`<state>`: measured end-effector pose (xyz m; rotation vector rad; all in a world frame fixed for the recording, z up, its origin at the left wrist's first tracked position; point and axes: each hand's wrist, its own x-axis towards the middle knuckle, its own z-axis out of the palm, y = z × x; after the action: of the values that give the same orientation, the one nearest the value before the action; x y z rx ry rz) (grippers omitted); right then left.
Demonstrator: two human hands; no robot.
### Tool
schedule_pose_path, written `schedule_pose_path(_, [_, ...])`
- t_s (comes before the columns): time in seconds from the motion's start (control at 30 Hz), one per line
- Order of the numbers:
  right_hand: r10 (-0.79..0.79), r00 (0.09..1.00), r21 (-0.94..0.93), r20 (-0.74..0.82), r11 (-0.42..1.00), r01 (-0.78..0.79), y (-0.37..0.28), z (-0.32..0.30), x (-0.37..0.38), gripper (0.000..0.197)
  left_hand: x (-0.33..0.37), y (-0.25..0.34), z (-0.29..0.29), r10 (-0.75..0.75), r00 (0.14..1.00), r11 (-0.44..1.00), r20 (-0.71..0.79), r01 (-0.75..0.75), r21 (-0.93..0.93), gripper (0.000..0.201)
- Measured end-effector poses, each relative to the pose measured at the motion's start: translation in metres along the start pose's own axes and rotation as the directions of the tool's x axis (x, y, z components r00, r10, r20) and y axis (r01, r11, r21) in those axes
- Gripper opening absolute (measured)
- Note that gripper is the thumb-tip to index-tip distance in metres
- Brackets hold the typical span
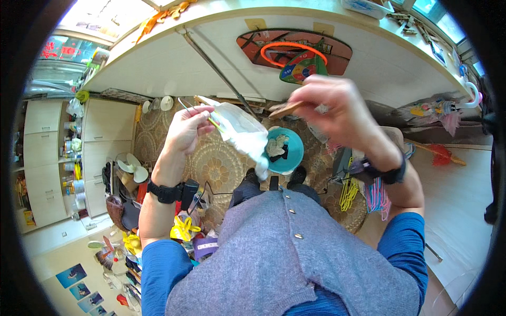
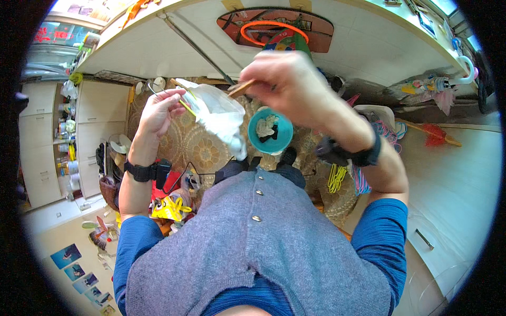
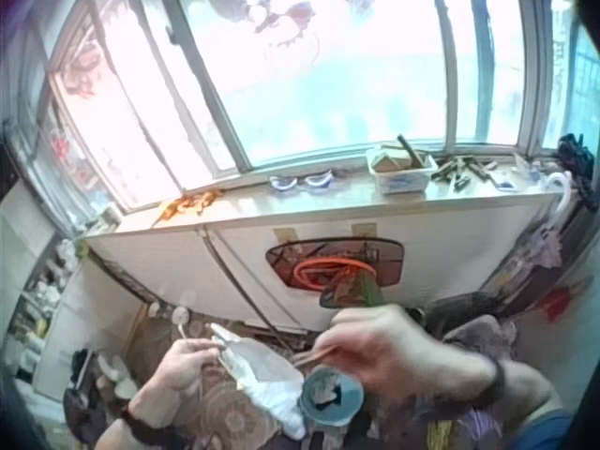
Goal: The person takes wet garments from a blue bucket, places each on a plastic hanger, and hangs them on a window-mounted drying rack. The person handles several small items including a white cloth, a yellow cloth, a beige cloth, and a white sock, repeating the same sequence for each.
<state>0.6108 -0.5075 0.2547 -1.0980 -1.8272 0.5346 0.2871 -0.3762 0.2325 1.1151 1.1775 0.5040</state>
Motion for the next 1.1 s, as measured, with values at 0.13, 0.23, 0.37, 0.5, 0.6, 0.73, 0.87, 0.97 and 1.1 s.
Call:
schedule_pose_path(0.13, [-0.061,0.995,-0.108,0.079,0.992,0.069,-0.017,0.058,0.016,0.008,-0.005,-0.010,0.004,0.100,0.990,0.986,-0.102,-0.112,-0.121,0.017])
schedule_pose_path(0.23, [-0.117,0.987,-0.161,0.113,0.978,0.135,-0.020,0.076,0.022,0.009,-0.009,-0.014,0.006,0.105,0.971,0.975,-0.213,-0.143,-0.172,0.016])
schedule_pose_path(0.37, [-0.180,0.963,-0.284,0.201,0.930,0.233,-0.018,0.093,0.028,0.008,-0.016,-0.017,0.008,0.166,0.953,0.950,-0.255,-0.224,-0.219,0.015])
schedule_pose_path(0.5, [-0.138,0.942,-0.360,0.306,0.899,0.249,-0.018,0.129,0.042,0.006,-0.026,-0.023,0.003,0.180,0.951,0.919,-0.251,-0.254,-0.302,0.015])
schedule_pose_path(0.6, [-0.096,0.932,-0.391,0.351,0.889,0.239,-0.021,0.154,0.049,0.004,-0.025,-0.032,-0.016,0.177,0.953,0.913,-0.245,-0.252,-0.322,0.015])
schedule_pose_path(0.73, [-0.045,0.961,-0.243,0.274,0.963,0.115,-0.014,0.170,0.065,0.079,-0.017,-0.037,-0.069,0.091,0.970,0.942,-0.225,-0.157,-0.295,0.016])
schedule_pose_path(0.87, [0.209,0.975,-0.200,-0.074,0.955,-0.220,0.035,0.193,0.127,0.064,-0.009,-0.019,-0.143,0.075,0.989,0.993,-0.128,-0.086,-0.079,0.013])
schedule_pose_path(0.97, [0.361,0.908,-0.242,-0.213,0.881,-0.407,0.092,0.229,0.181,0.061,-0.001,0.001,-0.199,0.162,0.986,0.981,-0.040,-0.157,0.114,0.016])
schedule_pose_path(1.1, [0.465,0.843,-0.138,-0.270,0.848,-0.512,0.170,0.276,0.251,0.074,0.022,0.024,-0.274,0.308,0.943,0.939,0.129,-0.323,0.115,0.022])
